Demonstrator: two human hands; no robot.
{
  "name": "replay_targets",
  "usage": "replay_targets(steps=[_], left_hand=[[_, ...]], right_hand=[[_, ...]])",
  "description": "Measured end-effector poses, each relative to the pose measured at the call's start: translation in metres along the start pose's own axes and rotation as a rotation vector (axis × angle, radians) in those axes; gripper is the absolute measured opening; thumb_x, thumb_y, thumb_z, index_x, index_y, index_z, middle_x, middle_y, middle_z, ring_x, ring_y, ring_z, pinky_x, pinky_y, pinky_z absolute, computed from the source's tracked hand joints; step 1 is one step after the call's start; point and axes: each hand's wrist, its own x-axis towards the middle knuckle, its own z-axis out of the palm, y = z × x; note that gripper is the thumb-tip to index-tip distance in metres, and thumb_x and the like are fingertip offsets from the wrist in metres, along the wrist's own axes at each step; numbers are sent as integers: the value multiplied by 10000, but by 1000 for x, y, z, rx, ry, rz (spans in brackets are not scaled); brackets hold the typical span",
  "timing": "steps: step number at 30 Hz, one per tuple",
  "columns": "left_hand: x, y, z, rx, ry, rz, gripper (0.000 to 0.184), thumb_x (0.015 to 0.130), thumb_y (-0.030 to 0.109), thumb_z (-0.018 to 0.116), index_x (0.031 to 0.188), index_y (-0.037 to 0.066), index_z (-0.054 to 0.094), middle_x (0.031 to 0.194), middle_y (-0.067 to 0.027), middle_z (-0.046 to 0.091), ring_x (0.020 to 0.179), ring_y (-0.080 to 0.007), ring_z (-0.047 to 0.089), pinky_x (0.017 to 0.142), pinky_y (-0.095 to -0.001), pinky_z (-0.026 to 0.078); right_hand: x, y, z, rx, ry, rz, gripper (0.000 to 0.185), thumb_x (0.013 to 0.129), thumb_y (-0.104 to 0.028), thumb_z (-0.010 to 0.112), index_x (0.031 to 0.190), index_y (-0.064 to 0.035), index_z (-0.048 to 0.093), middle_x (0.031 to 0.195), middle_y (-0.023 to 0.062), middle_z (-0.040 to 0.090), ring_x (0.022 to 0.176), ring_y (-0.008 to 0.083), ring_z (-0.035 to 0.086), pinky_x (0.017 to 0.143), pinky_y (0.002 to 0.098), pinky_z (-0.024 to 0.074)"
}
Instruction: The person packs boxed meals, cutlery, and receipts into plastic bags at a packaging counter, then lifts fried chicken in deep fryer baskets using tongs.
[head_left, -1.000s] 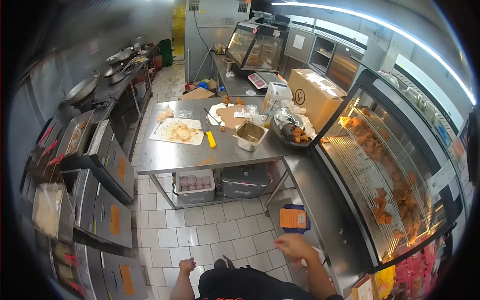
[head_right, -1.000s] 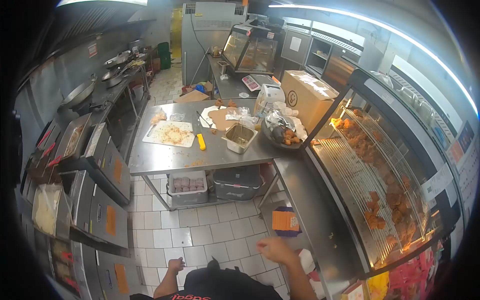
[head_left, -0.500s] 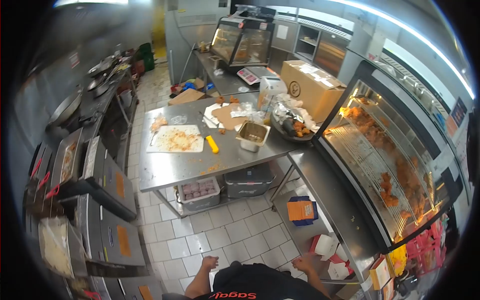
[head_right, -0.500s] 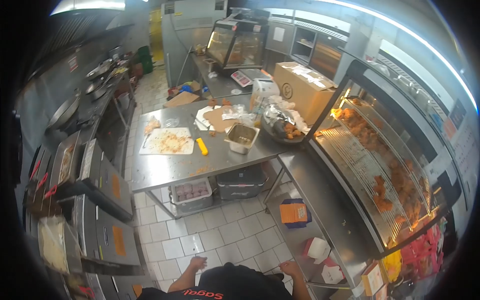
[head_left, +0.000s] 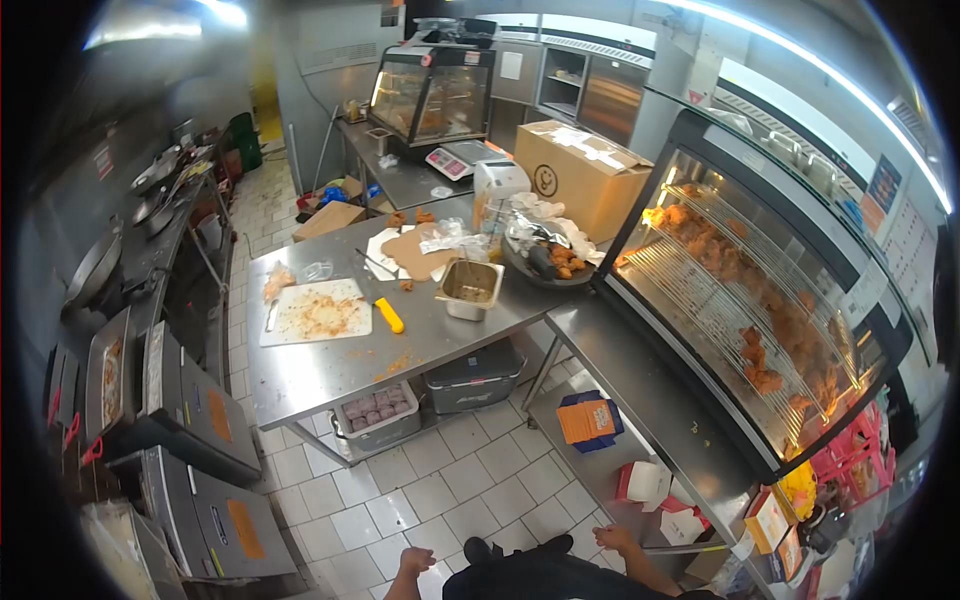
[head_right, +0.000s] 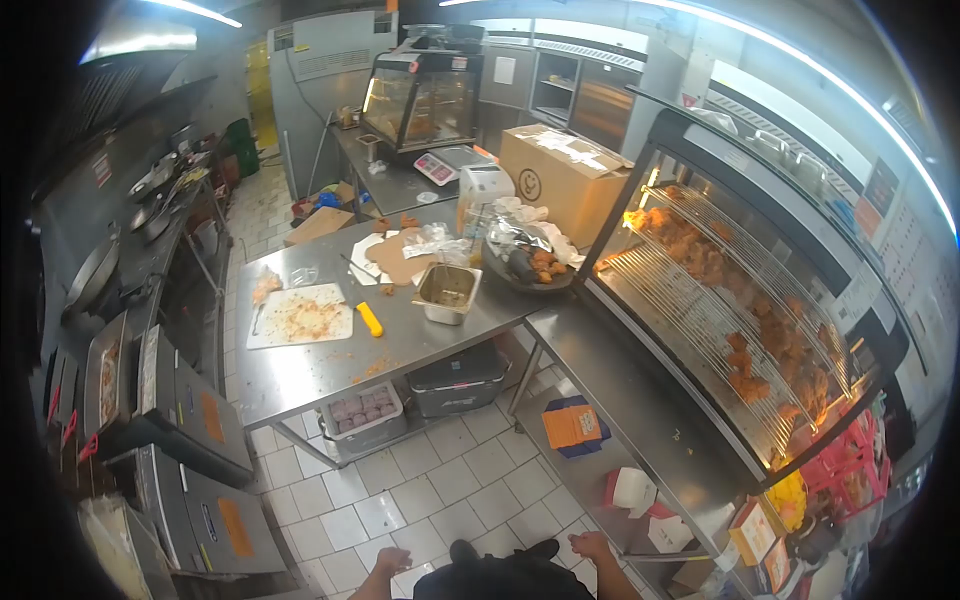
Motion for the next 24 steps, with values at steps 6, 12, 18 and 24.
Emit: replay_targets(steps=[6, 12, 18, 24], left_hand=[[-10, 16, 20, 160, -107, -215, 344, 756, 177, 712, 1090, 123, 648, 926, -53, 660, 785, -188, 657, 675, -285, 556], [32, 91, 42, 1040, -229, 195, 291, 794, 340, 650, 1034, 178, 668, 946, -71, 684, 857, -248, 669, 722, -380, 557], [69, 150, 97, 460, -7, 218, 268, 780, 299, 685, 945, 92, 725, 858, -36, 727, 739, -180, 697, 672, -299, 548], [49, 190, 178, 949, -167, 414, 252, 811, 287, 622, 893, 80, 739, 822, -34, 733, 651, -134, 681, 619, -282, 544]], right_hand=[[-7, 12, -2, 205, 9, -52, 406, 821, -430, 678, 836, -24, 673, 720, 57, 667, 648, 129, 632, 586, 277, 518], [-2, 109, 18, 411, -48, 99, 344, 829, -365, 702, 823, -23, 676, 761, 76, 682, 672, 161, 656, 595, 309, 535], [-26, 181, 5, 49, 101, -225, 318, 743, -289, 648, 992, -90, 645, 827, 170, 643, 776, 311, 628, 621, 456, 472], [-18, 241, -9, 178, 259, -381, 228, 762, -178, 615, 979, -115, 647, 831, 158, 650, 750, 305, 624, 585, 398, 477]])
